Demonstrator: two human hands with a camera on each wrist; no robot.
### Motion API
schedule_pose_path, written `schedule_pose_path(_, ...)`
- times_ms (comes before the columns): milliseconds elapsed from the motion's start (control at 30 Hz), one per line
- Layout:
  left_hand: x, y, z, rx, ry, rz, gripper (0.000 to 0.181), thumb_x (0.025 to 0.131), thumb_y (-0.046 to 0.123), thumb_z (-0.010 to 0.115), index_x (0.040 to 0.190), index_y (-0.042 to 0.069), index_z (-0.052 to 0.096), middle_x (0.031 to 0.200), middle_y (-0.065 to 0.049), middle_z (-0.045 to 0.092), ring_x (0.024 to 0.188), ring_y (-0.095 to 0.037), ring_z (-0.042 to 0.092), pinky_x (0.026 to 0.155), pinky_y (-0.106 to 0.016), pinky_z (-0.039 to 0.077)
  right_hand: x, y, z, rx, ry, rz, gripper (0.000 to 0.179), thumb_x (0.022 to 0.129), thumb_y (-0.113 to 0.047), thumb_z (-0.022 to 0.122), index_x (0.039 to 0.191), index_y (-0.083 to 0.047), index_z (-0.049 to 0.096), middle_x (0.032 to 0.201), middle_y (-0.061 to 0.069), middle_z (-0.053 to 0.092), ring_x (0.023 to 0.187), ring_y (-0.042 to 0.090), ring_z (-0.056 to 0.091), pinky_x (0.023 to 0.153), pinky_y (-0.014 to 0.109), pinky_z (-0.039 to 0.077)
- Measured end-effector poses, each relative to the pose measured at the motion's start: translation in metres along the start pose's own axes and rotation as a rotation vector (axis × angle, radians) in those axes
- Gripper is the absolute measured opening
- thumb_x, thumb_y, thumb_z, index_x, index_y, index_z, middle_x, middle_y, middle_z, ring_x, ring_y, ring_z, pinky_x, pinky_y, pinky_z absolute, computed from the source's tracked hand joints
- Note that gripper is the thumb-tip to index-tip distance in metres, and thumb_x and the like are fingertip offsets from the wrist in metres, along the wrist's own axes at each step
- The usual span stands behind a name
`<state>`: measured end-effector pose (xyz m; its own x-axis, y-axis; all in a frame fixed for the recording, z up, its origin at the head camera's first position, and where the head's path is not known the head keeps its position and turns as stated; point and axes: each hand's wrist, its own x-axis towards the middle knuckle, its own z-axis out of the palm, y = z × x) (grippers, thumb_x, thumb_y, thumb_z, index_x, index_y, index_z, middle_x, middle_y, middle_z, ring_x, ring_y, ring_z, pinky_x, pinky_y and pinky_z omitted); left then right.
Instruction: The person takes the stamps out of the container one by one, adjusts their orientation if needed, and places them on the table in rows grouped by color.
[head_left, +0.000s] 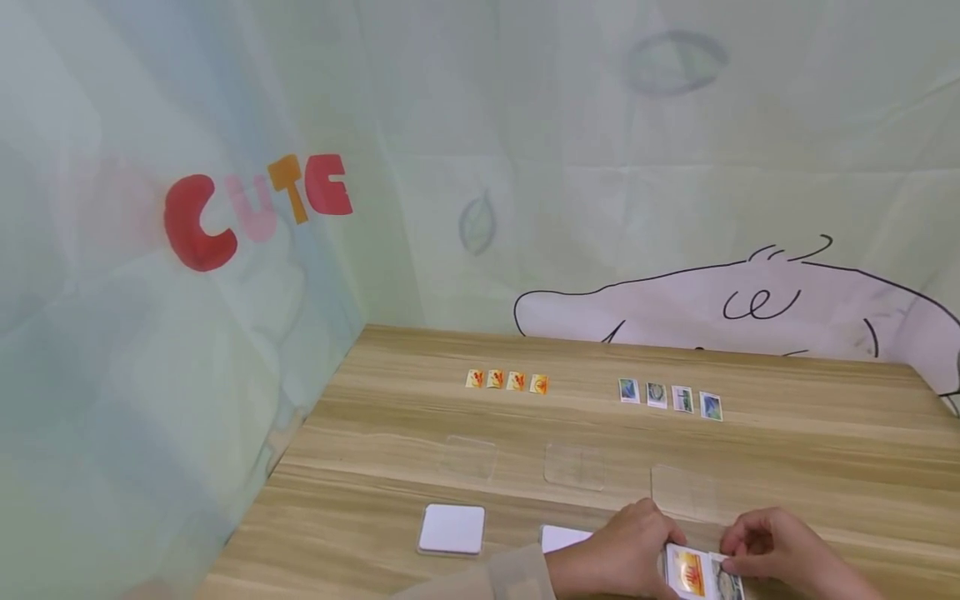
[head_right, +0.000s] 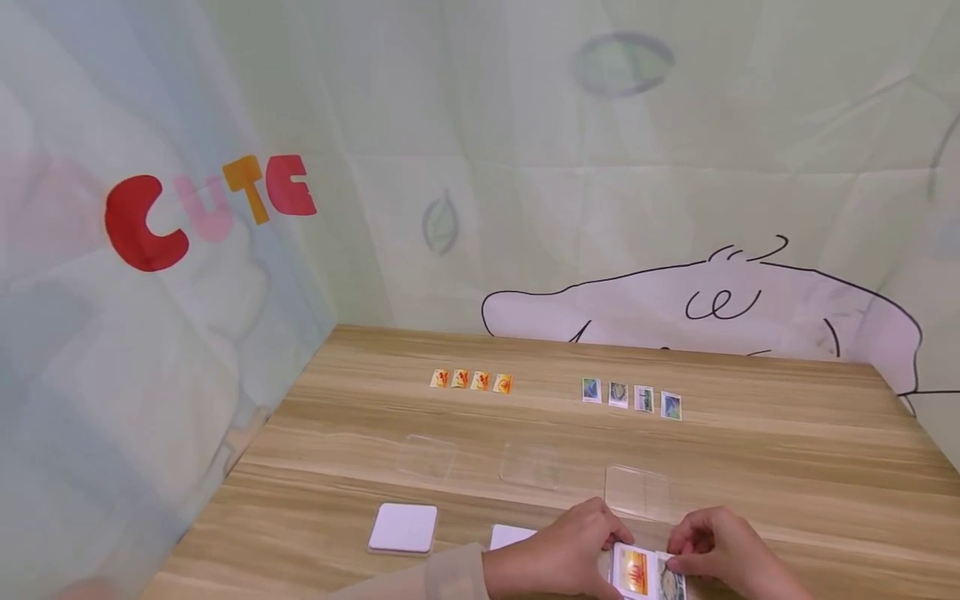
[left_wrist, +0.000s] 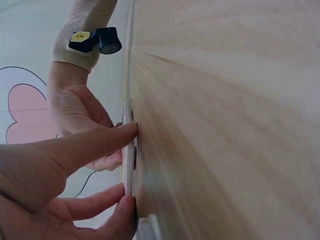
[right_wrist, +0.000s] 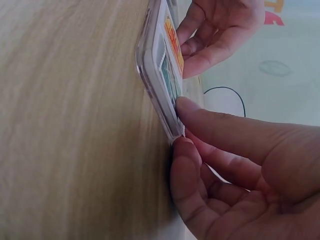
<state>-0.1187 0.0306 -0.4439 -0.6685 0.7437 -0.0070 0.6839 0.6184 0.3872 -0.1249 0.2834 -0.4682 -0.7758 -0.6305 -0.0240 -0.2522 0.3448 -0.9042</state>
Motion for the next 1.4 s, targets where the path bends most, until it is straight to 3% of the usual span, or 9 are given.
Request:
schedule_pose_path(500,0.0020,0.0007,-0.0009,0.003,-0.002,0.005,0.052,0.067,0.039,0.093,0.111,0.017,0.075,0.090,0.017,0.064,0.083,0.005,0.042,0.075,-0.008,0.032,0.0007,0.0017,-0.0009,-0.027,0.005,-0.053,0.009,0.087,0.003,0.072,0.083,0.004,0.064,0.078,-0.018,0.058,0.066,-0.003,0.047,0.047,0.022,0.037)
schedule_pose_path(733,0.0022,0.0008,-0.0014,0.008,-0.001,0.010,0.052,0.067,0.039,0.093,0.110,0.016,0.075,0.090,0.017,0.065,0.083,0.005,0.042,0.075,-0.008,0.032,0.0015,0.0022,-0.0003,-0.034,0.010,-0.039,0.010,0.087,-0.001,0.073,0.082,0.001,0.064,0.078,-0.018,0.056,0.065,-0.003,0.047,0.046,0.023,0.037)
schedule_pose_path(1033,0.0018,0.0010,-0.0024,-0.009,-0.011,-0.001,0.052,0.067,0.037,0.093,0.110,0.016,0.075,0.089,0.017,0.064,0.083,0.005,0.042,0.074,-0.008,0.032,0.0015,-0.0003,-0.0019,-0.053,-0.003,-0.015,0.011,0.087,0.000,0.073,0.082,0.001,0.063,0.080,-0.014,0.061,0.070,-0.002,0.052,0.055,0.021,0.041)
schedule_pose_path(1400,0.0002,0.0017,-0.0025,0.006,-0.012,-0.011,0.051,0.067,0.038,0.093,0.110,0.017,0.075,0.089,0.017,0.062,0.084,0.005,0.042,0.075,-0.008,0.032,0.0026,-0.0016,-0.0032,-0.003,-0.045,0.013,0.009,0.090,-0.001,0.070,0.087,0.006,0.066,0.081,-0.013,0.062,0.070,-0.002,0.052,0.055,0.020,0.042)
